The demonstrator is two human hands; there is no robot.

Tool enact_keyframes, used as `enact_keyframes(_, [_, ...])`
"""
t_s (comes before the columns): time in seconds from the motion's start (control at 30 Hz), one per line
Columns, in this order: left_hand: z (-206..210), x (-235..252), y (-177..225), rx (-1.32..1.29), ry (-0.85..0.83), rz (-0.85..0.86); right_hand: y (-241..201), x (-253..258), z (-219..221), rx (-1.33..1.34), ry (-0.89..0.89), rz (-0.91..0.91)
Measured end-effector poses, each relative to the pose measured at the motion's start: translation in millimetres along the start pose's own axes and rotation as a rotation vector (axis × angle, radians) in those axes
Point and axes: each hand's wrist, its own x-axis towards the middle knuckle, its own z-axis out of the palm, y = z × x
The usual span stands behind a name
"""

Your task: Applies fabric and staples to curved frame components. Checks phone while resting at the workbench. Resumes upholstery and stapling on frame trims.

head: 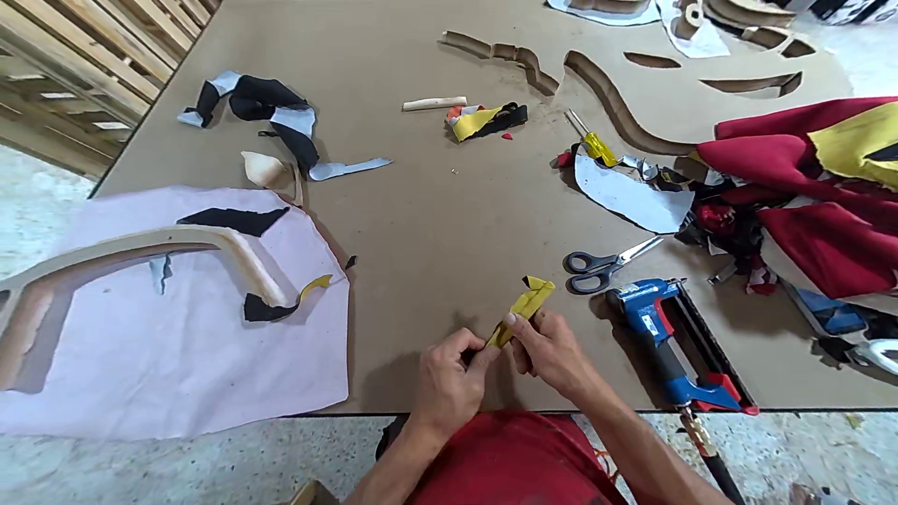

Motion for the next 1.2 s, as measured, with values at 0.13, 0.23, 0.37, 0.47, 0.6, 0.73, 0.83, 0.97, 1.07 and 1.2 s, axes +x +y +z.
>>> enact_keyframes(0.13, [-1.2, 14.4, -12.0, -0.227, -0.035, -0.079, 30.4, 15.0, -8.3, 0.187, -0.103, -0.105])
enact_keyframes(0.23, [12.8, 19.0, -47.3, 0.033, 0.035, 0.139, 40.5, 26.1, -5.7, 0.127, -0.023, 0.057])
enact_keyframes(0.37, [26.7, 15.8, -80.1, 0.437, 0.097, 0.419, 30.4, 13.4, -23.7, -0.811, 0.298, 0.015])
enact_keyframes(0.47, [28.2, 12.5, -80.5, 0.509, 0.077, 0.428, 48.9, 9.1, -30.2, -1.109, 0.311, -0.401])
enact_keyframes(0.6, [27.5, 14.3, -69.8, 0.452, 0.077, 0.297, 77.9, 19.9, -10.0, -1.275, 0.262, -0.555])
enact_keyframes(0.73, [31.8, 17.5, -61.5, 0.333, 0.163, 0.09, 84.4, 17.8, -4.2, -1.368, 0.315, -0.541])
enact_keyframes(0.83, [30.4, 21.3, -52.9, 0.371, 0.14, -0.008, 89.7, 16.3, -6.5, -1.407, 0.32, -0.55])
enact_keyframes(0.97, [23.0, 21.3, -49.6, 0.487, -0.026, -0.035, 81.9, 10.9, -8.3, -1.364, 0.268, -0.462])
enact_keyframes(1.07, [26.8, 17.5, -59.3, 0.476, 0.027, 0.041, 47.1, -11.8, -28.2, -1.2, 0.353, -0.27])
enact_keyframes(1.2, [30.8, 13.2, -65.2, 0.474, 0.076, 0.101, 49.8, -70.0, -87.1, -1.247, 0.791, -0.102])
